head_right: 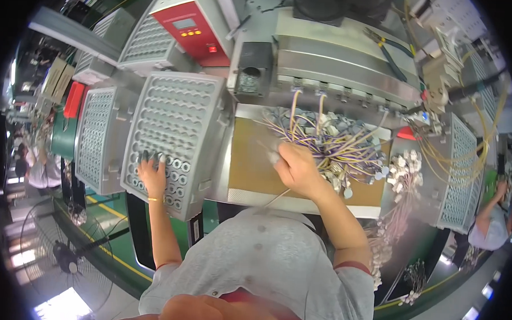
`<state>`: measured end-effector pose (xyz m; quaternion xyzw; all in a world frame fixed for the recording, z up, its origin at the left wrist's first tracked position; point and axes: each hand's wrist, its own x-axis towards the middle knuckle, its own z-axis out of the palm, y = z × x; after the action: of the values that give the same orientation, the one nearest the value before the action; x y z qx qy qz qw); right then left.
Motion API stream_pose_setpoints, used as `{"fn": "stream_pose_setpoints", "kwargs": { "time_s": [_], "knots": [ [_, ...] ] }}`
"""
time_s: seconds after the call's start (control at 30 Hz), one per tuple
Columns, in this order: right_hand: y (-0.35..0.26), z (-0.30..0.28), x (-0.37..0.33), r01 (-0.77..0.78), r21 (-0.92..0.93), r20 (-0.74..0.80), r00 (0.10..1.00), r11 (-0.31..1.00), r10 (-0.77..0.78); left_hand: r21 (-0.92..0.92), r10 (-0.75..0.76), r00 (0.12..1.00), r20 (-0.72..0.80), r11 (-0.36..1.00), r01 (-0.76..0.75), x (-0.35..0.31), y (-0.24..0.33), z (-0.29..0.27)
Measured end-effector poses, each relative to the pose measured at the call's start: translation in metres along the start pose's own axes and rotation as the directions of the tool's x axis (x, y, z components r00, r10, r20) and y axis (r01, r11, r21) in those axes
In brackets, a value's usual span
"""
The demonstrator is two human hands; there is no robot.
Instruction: The person assembles wire harnesses by attaching small housings to the wire ends and inserting the connectors into a machine.
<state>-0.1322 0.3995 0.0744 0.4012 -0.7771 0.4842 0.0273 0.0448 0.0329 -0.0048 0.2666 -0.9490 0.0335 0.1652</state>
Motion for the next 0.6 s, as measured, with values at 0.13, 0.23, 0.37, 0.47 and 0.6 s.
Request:
{"fn": "stream_pose_setpoints", "kwargs": {
  "time_s": [0.13,0.23,0.37,0.47,0.6],
  "knots": [
    [-0.009,0.001,0.004,-0.199,0.312,-0.008,0.977,0.929,0.212,-0.342,-0.192,0.978,-0.075,0.927,0.156,0.016,0.034,-0.026],
    [-0.011,-0.002,0.005,-0.354,0.343,0.055,0.932,0.87,0.358,-0.781,-0.172,0.966,0.191,0.57,0.256,0.029,0.093,-0.052],
    [-0.023,-0.008,0.014,-0.552,0.395,0.167,0.829,0.735,0.533,-0.832,0.263,0.854,0.448,-0.227,0.506,0.024,0.188,-0.073],
    [-0.018,-0.008,0.007,-0.501,0.321,0.116,0.863,0.804,0.491,-0.811,0.427,0.816,0.389,-0.261,0.523,0.013,0.221,-0.071],
    [-0.015,-0.012,0.003,-0.498,0.4,0.106,0.859,0.77,0.501,-0.779,0.455,0.821,0.345,-0.349,0.521,0.013,0.236,-0.076]
  ]
}}
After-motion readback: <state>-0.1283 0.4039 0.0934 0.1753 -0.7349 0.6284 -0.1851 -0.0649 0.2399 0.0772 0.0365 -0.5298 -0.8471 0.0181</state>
